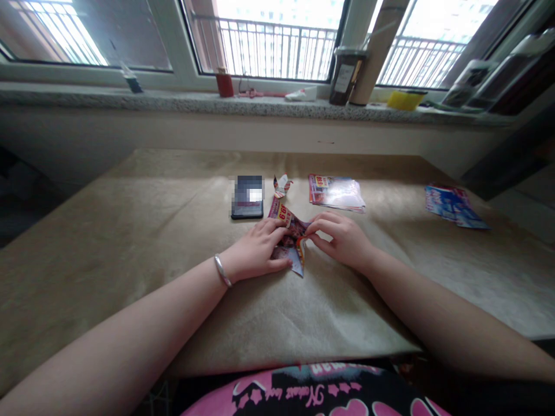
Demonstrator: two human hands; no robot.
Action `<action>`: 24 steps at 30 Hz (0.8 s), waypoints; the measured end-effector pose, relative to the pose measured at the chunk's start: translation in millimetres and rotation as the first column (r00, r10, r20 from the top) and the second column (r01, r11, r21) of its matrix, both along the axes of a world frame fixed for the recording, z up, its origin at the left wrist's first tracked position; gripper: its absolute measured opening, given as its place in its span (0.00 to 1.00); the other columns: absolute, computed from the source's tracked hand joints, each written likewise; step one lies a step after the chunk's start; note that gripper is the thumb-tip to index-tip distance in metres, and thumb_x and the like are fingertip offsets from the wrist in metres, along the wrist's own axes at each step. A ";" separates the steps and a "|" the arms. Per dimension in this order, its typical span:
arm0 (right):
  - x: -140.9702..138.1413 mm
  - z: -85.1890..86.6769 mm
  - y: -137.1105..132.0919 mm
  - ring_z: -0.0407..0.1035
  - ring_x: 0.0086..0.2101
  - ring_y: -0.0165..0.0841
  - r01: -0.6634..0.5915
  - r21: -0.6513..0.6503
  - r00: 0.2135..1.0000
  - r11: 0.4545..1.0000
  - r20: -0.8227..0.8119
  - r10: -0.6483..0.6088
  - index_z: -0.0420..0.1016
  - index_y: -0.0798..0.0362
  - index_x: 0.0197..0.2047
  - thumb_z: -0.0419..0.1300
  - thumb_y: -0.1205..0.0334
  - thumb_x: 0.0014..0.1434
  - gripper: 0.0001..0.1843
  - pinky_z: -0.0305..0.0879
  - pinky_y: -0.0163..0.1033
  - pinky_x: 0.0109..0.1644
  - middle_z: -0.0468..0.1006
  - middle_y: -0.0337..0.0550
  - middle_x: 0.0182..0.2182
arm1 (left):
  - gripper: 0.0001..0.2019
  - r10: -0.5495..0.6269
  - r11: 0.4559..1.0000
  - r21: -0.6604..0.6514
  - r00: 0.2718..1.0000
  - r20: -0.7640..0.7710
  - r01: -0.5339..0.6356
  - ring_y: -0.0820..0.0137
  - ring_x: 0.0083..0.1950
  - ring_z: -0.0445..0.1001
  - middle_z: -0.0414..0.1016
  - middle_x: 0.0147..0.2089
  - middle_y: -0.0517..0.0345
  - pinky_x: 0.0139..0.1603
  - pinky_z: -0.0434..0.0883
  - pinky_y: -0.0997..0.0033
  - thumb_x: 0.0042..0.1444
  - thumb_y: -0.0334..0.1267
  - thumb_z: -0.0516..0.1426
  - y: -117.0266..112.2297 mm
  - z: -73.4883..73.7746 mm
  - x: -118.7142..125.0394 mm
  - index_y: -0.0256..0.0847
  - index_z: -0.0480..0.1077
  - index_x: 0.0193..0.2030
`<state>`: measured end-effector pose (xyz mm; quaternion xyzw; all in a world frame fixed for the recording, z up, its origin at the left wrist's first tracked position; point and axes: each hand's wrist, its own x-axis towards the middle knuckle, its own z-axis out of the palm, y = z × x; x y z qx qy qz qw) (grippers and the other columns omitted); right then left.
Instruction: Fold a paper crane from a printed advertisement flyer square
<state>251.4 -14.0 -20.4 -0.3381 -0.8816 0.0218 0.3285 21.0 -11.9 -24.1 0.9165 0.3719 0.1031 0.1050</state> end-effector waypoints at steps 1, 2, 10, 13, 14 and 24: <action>0.1 -0.1 -0.1 0.70 0.36 0.33 0.004 -0.004 1.000 1.000 0.001 -0.004 0.73 0.50 0.34 0.55 0.66 0.58 0.06 0.67 0.39 0.41 0.76 0.42 0.33 | 0.29 0.004 1.000 -0.001 1.000 0.001 -0.004 0.54 0.65 0.53 0.58 0.62 0.45 0.65 0.54 0.52 0.51 0.52 0.57 0.3 -0.7 -0.1 0.38 0.62 0.57; 0.3 -0.2 -0.1 0.70 0.35 0.33 0.005 -0.009 1.000 1.000 0.001 -0.005 0.72 0.50 0.34 0.55 0.66 0.58 0.06 0.67 0.39 0.41 0.76 0.42 0.33 | 0.30 0.009 1.000 -0.004 1.000 -0.001 -0.009 0.54 0.65 0.53 0.57 0.62 0.44 0.65 0.54 0.52 0.51 0.52 0.57 0.6 -1.3 -0.1 0.37 0.61 0.57; 1.1 -0.5 -0.1 0.70 0.35 0.33 0.008 -0.032 1.000 0.999 -0.003 -0.008 0.73 0.50 0.34 0.55 0.66 0.57 0.06 0.66 0.38 0.40 0.76 0.42 0.32 | 0.33 0.005 1.000 -0.013 0.998 0.059 -0.004 0.55 0.66 0.52 0.57 0.62 0.42 0.66 0.54 0.53 0.51 0.50 0.58 1.3 -3.0 -1.5 0.35 0.56 0.60; 1.4 -0.3 -0.7 0.70 0.34 0.32 0.013 -0.041 1.000 0.999 -0.009 -0.013 0.72 0.50 0.34 0.55 0.66 0.57 0.05 0.66 0.38 0.39 0.75 0.42 0.32 | 0.35 -0.043 0.999 -0.025 0.997 0.070 0.044 0.55 0.66 0.52 0.56 0.62 0.43 0.66 0.54 0.53 0.49 0.48 0.59 1.4 -1.4 -2.5 0.38 0.54 0.61; 1.5 -0.3 -0.7 0.70 0.34 0.32 0.016 -0.044 1.000 0.999 -0.010 -0.017 0.72 0.50 0.34 0.55 0.67 0.57 0.05 0.66 0.37 0.39 0.75 0.42 0.32 | 0.36 -0.056 0.998 -0.029 0.996 0.067 0.058 0.54 0.66 0.52 0.56 0.62 0.44 0.66 0.54 0.52 0.47 0.49 0.60 1.4 -0.8 -2.7 0.38 0.54 0.61; 1.3 -2.3 -1.2 0.70 0.33 0.32 0.008 -0.046 1.000 0.999 -0.022 -0.009 0.71 0.50 0.35 0.55 0.66 0.57 0.04 0.66 0.37 0.39 0.75 0.41 0.31 | 0.41 -0.094 0.996 0.020 0.988 0.120 0.092 0.52 0.67 0.50 0.50 0.64 0.39 0.65 0.56 0.50 0.47 0.52 0.61 2.7 -4.4 -4.7 0.38 0.48 0.63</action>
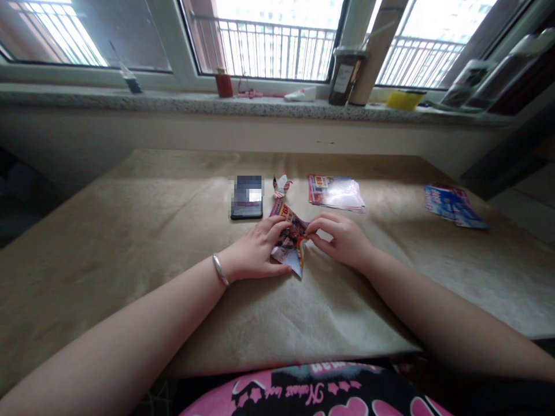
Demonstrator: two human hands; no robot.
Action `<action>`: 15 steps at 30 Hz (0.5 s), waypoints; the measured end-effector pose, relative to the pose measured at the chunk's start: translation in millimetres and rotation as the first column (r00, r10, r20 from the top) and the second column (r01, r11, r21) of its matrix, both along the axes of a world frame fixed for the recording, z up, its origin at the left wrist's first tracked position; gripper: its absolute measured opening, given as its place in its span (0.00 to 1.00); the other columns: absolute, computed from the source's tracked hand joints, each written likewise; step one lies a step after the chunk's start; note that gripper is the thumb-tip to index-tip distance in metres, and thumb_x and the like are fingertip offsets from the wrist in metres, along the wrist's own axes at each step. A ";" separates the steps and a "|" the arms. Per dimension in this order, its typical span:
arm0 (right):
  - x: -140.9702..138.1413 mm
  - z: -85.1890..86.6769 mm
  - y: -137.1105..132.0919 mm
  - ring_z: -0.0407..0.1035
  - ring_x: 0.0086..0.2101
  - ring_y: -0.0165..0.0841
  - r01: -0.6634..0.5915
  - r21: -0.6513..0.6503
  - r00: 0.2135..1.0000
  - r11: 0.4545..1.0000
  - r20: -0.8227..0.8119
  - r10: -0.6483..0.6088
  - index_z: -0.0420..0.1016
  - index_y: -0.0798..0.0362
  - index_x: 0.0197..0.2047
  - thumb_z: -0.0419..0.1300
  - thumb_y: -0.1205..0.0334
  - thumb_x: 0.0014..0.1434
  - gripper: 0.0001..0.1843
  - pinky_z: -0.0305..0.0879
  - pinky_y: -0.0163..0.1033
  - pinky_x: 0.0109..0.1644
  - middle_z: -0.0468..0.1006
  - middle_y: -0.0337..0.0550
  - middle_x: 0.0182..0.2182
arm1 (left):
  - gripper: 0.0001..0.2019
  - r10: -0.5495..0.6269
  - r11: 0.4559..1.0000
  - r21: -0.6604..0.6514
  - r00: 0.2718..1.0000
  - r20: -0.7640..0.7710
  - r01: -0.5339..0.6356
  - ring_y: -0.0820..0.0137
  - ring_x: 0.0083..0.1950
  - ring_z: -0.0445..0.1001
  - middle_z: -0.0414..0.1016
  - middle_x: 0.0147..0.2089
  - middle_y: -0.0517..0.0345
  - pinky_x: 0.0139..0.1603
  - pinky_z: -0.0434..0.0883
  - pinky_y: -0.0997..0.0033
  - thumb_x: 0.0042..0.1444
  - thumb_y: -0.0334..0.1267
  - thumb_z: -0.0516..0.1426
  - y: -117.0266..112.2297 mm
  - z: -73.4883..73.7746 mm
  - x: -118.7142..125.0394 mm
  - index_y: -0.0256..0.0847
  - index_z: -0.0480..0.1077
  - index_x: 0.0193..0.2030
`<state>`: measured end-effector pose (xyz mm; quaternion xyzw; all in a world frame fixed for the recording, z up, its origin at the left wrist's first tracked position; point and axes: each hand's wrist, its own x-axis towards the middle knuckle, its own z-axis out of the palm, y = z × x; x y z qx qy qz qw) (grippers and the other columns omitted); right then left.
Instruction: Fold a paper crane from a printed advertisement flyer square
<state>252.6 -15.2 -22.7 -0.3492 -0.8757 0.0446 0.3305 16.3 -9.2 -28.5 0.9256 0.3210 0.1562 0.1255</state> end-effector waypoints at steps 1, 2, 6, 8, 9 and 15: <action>-0.4 -1.5 -0.4 0.70 0.33 0.32 0.010 -0.009 1.000 1.000 -0.016 -0.010 0.70 0.50 0.37 0.56 0.66 0.57 0.04 0.67 0.37 0.39 0.76 0.41 0.32 | 0.41 -0.016 1.000 0.020 0.999 0.031 0.015 0.53 0.67 0.50 0.48 0.64 0.39 0.65 0.57 0.51 0.48 0.52 0.61 0.5 -0.6 0.0 0.39 0.46 0.63; -0.9 -3.0 -1.0 0.71 0.33 0.32 0.023 -0.020 0.999 1.000 -0.035 -0.024 0.69 0.50 0.40 0.57 0.65 0.56 0.07 0.67 0.37 0.39 0.76 0.41 0.33 | 0.42 -0.029 0.999 0.043 0.997 0.068 0.026 0.53 0.67 0.49 0.47 0.65 0.39 0.65 0.57 0.51 0.48 0.51 0.61 1.0 -1.1 0.2 0.40 0.45 0.64; -3.0 -6.3 -3.7 0.72 0.33 0.32 0.061 -0.089 0.994 0.994 -0.088 -0.069 0.64 0.50 0.50 0.58 0.65 0.54 0.19 0.68 0.37 0.37 0.76 0.41 0.34 | 0.43 -0.034 0.992 0.126 0.981 0.192 0.010 0.51 0.68 0.48 0.42 0.66 0.39 0.62 0.61 0.48 0.49 0.48 0.62 2.2 -1.6 1.1 0.45 0.40 0.65; -3.6 -5.5 -4.8 0.72 0.33 0.32 0.056 -0.127 0.995 0.990 -0.078 -0.067 0.65 0.50 0.49 0.58 0.65 0.54 0.18 0.69 0.37 0.37 0.76 0.41 0.34 | 0.45 -0.042 0.989 0.147 0.981 0.191 0.014 0.49 0.68 0.49 0.41 0.67 0.38 0.61 0.62 0.46 0.48 0.47 0.63 2.2 -0.6 1.5 0.46 0.38 0.66; -3.8 -4.8 -5.1 0.72 0.34 0.33 0.059 -0.145 0.995 0.988 -0.077 -0.071 0.65 0.50 0.48 0.58 0.65 0.53 0.18 0.69 0.36 0.36 0.76 0.41 0.35 | 0.46 -0.052 0.988 0.150 0.983 0.178 0.025 0.48 0.67 0.49 0.42 0.67 0.38 0.61 0.63 0.47 0.48 0.46 0.63 2.0 0.3 1.7 0.46 0.38 0.67; -4.7 -2.1 -6.0 0.73 0.34 0.31 0.015 -0.239 0.990 0.971 -0.132 -0.048 0.65 0.50 0.49 0.59 0.66 0.52 0.19 0.71 0.38 0.40 0.76 0.40 0.34 | 0.43 -0.066 0.980 0.193 0.994 0.092 0.047 0.56 0.67 0.53 0.50 0.67 0.43 0.64 0.59 0.55 0.52 0.43 0.59 -0.9 5.8 1.6 0.41 0.37 0.68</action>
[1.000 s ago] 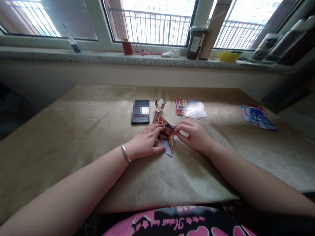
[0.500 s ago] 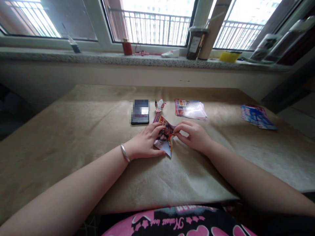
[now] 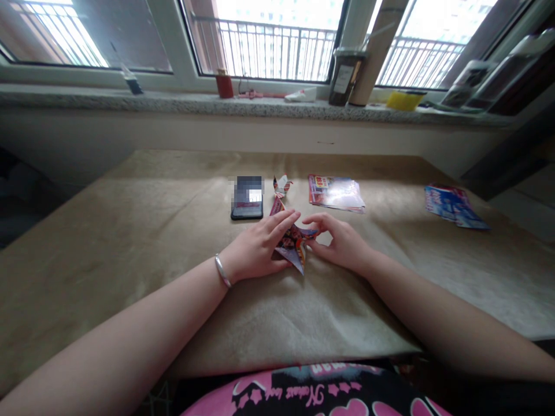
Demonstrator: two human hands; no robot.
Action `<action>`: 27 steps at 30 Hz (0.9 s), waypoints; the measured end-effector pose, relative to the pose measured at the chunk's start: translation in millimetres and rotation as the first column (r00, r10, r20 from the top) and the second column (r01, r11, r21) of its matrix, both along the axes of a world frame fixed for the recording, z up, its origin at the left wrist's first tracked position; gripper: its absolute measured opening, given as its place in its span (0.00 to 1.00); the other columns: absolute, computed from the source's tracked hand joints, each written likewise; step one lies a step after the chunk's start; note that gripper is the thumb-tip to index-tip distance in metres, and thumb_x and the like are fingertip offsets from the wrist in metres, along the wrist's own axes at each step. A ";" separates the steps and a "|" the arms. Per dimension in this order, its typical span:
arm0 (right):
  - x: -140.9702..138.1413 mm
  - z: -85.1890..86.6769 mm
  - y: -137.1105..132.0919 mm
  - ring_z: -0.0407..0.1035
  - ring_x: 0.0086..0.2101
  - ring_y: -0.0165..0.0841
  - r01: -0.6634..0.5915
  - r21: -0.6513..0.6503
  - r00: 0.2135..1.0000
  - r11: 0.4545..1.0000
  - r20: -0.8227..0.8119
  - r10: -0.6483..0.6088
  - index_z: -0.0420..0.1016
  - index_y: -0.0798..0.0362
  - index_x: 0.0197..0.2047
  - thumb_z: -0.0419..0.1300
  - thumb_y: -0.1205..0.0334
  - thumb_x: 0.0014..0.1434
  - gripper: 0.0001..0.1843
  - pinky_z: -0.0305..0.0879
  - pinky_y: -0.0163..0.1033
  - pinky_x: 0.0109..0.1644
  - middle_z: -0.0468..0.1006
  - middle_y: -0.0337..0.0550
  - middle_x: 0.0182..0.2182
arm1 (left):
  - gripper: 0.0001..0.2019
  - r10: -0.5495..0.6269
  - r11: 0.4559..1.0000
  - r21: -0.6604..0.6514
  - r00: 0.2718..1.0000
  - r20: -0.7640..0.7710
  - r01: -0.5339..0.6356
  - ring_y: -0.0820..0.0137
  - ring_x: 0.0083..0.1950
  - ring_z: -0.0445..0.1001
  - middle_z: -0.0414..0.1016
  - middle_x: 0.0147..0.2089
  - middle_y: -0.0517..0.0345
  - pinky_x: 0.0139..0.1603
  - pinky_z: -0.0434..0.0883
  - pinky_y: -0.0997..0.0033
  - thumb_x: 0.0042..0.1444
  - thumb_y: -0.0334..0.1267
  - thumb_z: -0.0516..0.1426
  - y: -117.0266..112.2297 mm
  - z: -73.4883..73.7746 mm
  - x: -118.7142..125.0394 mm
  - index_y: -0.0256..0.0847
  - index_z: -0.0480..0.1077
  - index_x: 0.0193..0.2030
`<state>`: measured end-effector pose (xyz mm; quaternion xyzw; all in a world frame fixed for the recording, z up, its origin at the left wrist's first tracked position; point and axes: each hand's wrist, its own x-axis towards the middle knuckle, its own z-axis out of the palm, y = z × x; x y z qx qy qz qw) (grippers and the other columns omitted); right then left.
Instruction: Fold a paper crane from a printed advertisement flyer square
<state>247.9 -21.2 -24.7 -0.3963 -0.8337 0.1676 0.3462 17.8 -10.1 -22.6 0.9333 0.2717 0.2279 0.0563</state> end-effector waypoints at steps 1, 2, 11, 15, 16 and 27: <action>-0.4 0.0 -0.1 0.73 0.34 0.31 -0.009 -0.007 1.000 1.000 -0.009 0.009 0.65 0.50 0.48 0.59 0.67 0.52 0.19 0.71 0.38 0.41 0.76 0.40 0.34 | 0.43 0.016 1.000 0.021 1.000 -0.013 -0.015 0.56 0.66 0.53 0.50 0.67 0.44 0.65 0.57 0.55 0.51 0.43 0.59 -0.6 0.2 -0.2 0.41 0.38 0.68; -0.9 0.0 -0.2 0.73 0.33 0.31 -0.011 -0.010 1.000 1.000 -0.015 0.011 0.65 0.51 0.48 0.59 0.67 0.51 0.19 0.71 0.39 0.40 0.76 0.40 0.33 | 0.43 0.035 0.998 0.044 0.999 -0.024 -0.034 0.56 0.66 0.54 0.51 0.67 0.45 0.65 0.56 0.55 0.51 0.43 0.58 -1.1 0.1 -0.4 0.41 0.38 0.68; -6.9 -0.4 -1.3 0.72 0.31 0.29 -0.001 -0.111 0.989 0.994 -0.145 -0.016 0.65 0.50 0.41 0.58 0.68 0.51 0.13 0.73 0.38 0.38 0.75 0.37 0.31 | 0.36 0.139 0.974 0.179 0.990 0.011 -0.138 0.58 0.65 0.54 0.61 0.62 0.47 0.68 0.49 0.52 0.55 0.44 0.55 -0.8 1.5 1.5 0.41 0.45 0.67; -8.7 -1.3 -1.9 0.70 0.29 0.27 -0.030 -0.158 0.979 0.987 -0.205 -0.003 0.66 0.51 0.42 0.58 0.67 0.52 0.13 0.73 0.37 0.38 0.73 0.36 0.28 | 0.34 0.130 0.970 0.203 0.991 0.014 -0.131 0.60 0.64 0.57 0.63 0.59 0.46 0.69 0.47 0.53 0.56 0.44 0.54 -0.5 2.9 2.0 0.38 0.46 0.67; -8.9 -1.3 -2.2 0.70 0.29 0.27 -0.039 -0.159 0.978 0.987 -0.211 0.005 0.66 0.51 0.42 0.58 0.68 0.52 0.12 0.73 0.37 0.38 0.73 0.36 0.28 | 0.34 0.125 0.971 0.203 0.992 0.013 -0.125 0.60 0.63 0.58 0.64 0.59 0.46 0.69 0.46 0.53 0.56 0.45 0.54 -0.8 3.4 1.9 0.38 0.47 0.66; -9.6 -0.6 -1.7 0.70 0.31 0.28 -0.076 -0.144 0.972 0.987 -0.231 0.041 0.68 0.52 0.38 0.58 0.68 0.52 0.09 0.72 0.37 0.39 0.74 0.38 0.31 | 0.31 0.085 0.981 0.178 0.994 -0.072 -0.071 0.63 0.60 0.62 0.67 0.57 0.50 0.69 0.42 0.54 0.55 0.40 0.53 -5.5 8.2 3.4 0.39 0.50 0.66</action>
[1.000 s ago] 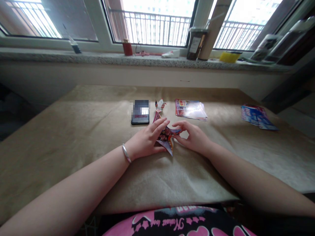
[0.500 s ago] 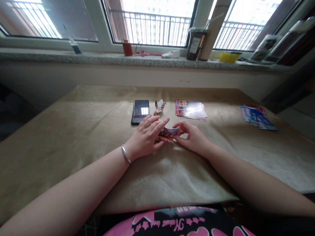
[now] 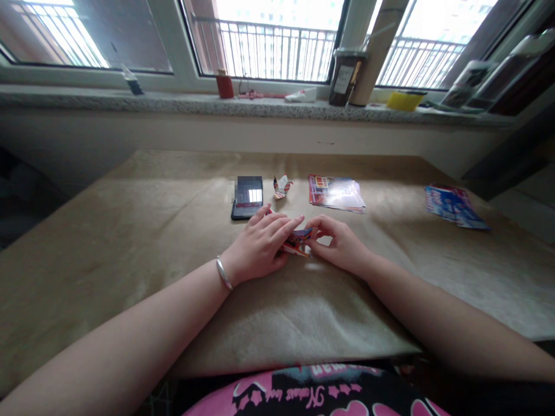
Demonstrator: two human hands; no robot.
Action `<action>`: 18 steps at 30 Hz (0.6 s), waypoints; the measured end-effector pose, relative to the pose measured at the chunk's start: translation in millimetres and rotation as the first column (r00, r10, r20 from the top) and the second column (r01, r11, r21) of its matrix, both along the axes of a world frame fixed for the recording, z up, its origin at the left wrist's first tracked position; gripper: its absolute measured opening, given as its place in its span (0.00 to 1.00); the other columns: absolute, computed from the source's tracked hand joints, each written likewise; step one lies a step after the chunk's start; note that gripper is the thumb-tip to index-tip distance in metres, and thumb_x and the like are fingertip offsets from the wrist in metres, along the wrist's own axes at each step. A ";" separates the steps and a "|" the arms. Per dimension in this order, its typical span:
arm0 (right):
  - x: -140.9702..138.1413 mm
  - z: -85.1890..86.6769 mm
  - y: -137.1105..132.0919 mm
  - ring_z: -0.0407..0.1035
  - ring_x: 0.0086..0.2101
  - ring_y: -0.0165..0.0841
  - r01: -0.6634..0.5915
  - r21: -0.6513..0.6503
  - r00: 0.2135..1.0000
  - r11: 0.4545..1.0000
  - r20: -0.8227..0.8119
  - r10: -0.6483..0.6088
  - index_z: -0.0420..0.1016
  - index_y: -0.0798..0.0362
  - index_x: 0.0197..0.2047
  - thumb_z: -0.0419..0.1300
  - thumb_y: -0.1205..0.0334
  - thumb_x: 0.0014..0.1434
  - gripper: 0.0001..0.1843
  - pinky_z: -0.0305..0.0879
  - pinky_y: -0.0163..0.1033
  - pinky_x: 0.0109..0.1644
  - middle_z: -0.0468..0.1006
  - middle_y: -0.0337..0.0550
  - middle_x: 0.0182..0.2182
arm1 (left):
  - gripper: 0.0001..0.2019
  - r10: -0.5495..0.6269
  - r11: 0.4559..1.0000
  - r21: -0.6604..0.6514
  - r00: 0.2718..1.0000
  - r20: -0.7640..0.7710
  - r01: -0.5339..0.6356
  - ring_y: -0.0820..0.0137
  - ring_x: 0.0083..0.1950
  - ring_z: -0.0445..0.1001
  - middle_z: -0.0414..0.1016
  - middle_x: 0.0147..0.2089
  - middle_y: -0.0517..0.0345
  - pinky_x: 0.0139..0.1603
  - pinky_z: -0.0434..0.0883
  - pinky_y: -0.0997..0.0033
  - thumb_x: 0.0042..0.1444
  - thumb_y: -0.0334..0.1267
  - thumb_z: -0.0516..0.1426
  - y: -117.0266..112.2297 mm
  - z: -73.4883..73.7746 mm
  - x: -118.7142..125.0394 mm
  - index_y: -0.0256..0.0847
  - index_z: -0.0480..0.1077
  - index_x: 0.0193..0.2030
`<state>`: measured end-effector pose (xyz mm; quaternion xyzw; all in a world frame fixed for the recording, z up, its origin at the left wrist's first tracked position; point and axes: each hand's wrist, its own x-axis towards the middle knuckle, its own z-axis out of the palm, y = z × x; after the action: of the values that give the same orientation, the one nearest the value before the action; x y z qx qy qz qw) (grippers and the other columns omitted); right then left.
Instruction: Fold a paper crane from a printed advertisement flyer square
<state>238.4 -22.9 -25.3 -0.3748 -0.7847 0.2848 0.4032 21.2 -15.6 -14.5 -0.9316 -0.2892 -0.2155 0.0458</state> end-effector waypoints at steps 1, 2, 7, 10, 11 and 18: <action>0.0 0.0 0.0 0.70 0.31 0.28 -0.004 -0.007 1.000 1.000 0.001 0.004 0.68 0.52 0.38 0.58 0.68 0.52 0.08 0.72 0.37 0.39 0.74 0.38 0.31 | 0.31 0.002 1.000 0.007 1.000 0.006 -0.002 0.63 0.60 0.63 0.67 0.57 0.50 0.69 0.42 0.54 0.56 0.41 0.53 0.2 -0.4 0.3 0.39 0.51 0.65; 0.0 0.0 0.0 0.69 0.30 0.28 -0.010 -0.014 1.000 1.000 0.002 0.010 0.68 0.52 0.38 0.58 0.68 0.52 0.08 0.72 0.37 0.38 0.74 0.38 0.30 | 0.30 0.003 1.000 0.013 1.000 0.010 -0.004 0.63 0.59 0.63 0.68 0.56 0.50 0.69 0.43 0.54 0.57 0.42 0.53 0.4 -0.7 0.5 0.39 0.51 0.65; 0.3 -0.6 0.4 0.70 0.31 0.28 -0.016 -0.038 1.000 0.999 -0.023 0.015 0.69 0.52 0.38 0.58 0.66 0.53 0.07 0.71 0.37 0.38 0.74 0.39 0.30 | 0.27 0.009 0.998 0.065 0.999 0.034 -0.011 0.63 0.56 0.67 0.71 0.52 0.51 0.68 0.48 0.53 0.58 0.46 0.54 1.6 -0.3 0.9 0.39 0.57 0.62; 0.5 -1.3 0.5 0.70 0.31 0.29 -0.017 -0.047 0.998 0.999 -0.057 0.014 0.69 0.52 0.39 0.58 0.66 0.54 0.07 0.71 0.37 0.38 0.75 0.39 0.31 | 0.20 0.012 0.995 0.100 0.998 0.070 -0.019 0.65 0.52 0.69 0.74 0.48 0.54 0.66 0.51 0.54 0.58 0.42 0.54 1.5 0.7 1.4 0.41 0.63 0.57; 0.7 -1.3 0.3 0.71 0.31 0.29 -0.018 -0.052 0.998 0.998 -0.065 0.014 0.69 0.52 0.38 0.58 0.66 0.54 0.07 0.71 0.37 0.38 0.75 0.39 0.31 | 0.19 0.010 0.994 0.108 0.996 0.084 -0.019 0.65 0.51 0.70 0.74 0.47 0.55 0.66 0.52 0.54 0.58 0.40 0.55 1.4 0.9 1.6 0.41 0.64 0.56; 2.1 2.3 -2.5 0.71 0.35 0.30 -0.048 -0.009 0.996 0.999 -0.081 0.047 0.68 0.51 0.40 0.55 0.71 0.53 0.10 0.72 0.38 0.39 0.74 0.41 0.35 | 0.17 0.040 0.996 0.067 0.976 0.213 -0.056 0.67 0.45 0.73 0.76 0.43 0.56 0.61 0.59 0.53 0.55 0.36 0.57 3.2 -0.2 1.9 0.41 0.65 0.52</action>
<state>240.5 -25.4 -23.0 -0.3465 -0.7750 0.3134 0.4255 23.2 -12.4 -14.7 -0.8939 -0.3067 -0.3224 0.0539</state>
